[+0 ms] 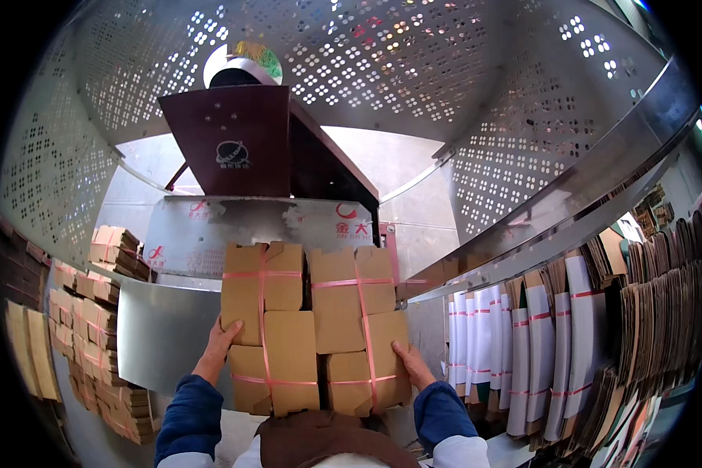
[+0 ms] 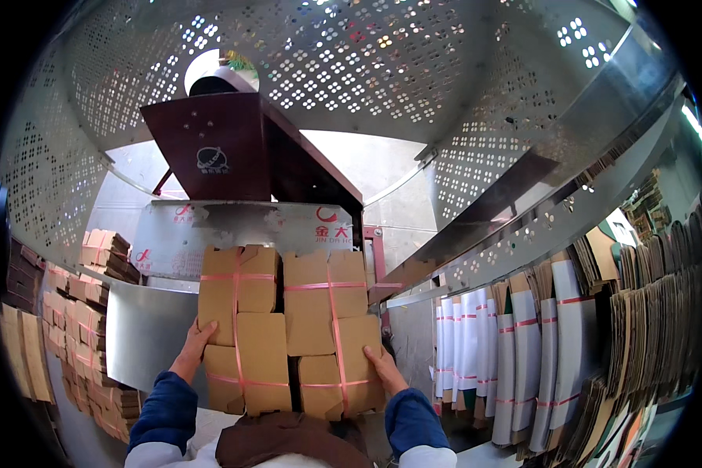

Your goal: The person picks up stacks of flat corrugated cardboard pieces, places them into a strapping machine, and secures them with pink plastic straps. The person then removes the bundled stacks and stacks them on the floor. Another person assists by handing over additional stacks of cardboard.

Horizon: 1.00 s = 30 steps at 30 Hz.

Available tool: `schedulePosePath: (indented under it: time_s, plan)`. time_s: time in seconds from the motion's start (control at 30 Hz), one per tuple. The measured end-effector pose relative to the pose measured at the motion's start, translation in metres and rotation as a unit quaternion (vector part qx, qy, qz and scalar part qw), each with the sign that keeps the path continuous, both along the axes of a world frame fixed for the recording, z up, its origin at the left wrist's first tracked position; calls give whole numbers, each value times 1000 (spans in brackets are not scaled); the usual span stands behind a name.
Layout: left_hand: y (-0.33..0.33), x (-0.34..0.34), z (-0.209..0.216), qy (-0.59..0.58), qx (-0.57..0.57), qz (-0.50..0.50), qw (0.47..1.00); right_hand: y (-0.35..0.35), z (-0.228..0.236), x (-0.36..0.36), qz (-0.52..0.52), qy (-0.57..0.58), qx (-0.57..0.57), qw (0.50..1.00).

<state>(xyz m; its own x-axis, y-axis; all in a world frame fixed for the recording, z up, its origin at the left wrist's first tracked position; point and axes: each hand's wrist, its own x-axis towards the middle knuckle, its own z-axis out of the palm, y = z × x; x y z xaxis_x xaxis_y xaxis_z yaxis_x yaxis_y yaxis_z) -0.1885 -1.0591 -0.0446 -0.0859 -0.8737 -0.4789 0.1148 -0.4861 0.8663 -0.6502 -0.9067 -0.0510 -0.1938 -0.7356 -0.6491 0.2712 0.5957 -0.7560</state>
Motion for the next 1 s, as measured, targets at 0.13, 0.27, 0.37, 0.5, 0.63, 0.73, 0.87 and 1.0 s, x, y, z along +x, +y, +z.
schedulePosePath:
  time_s: [0.13,0.27,0.37,0.5,0.63,0.73,0.87,1.0]
  plan:
    - [-16,0,-5,9,-17,-18,1000,-20,-3,-4,11,18,-32,999]
    - [-25,0,13,-21,-31,-67,997,-24,0,5,1,150,-59,987]
    - [-40,-4,29,-225,-109,-139,958,-22,-4,7,55,474,-210,853]
    - [-52,-32,63,-538,-304,-206,759,-68,63,47,233,644,-358,635]
    - [-45,-88,67,-480,-391,-248,745,-122,55,66,276,628,-360,632]
    - [-41,-101,54,-507,-418,-224,720,-133,41,68,286,620,-347,643]
    - [-39,-98,41,-499,-411,-233,726,-131,30,70,289,617,-340,649]
    - [-38,-100,38,-499,-401,-244,728,-130,24,70,287,598,-343,665]
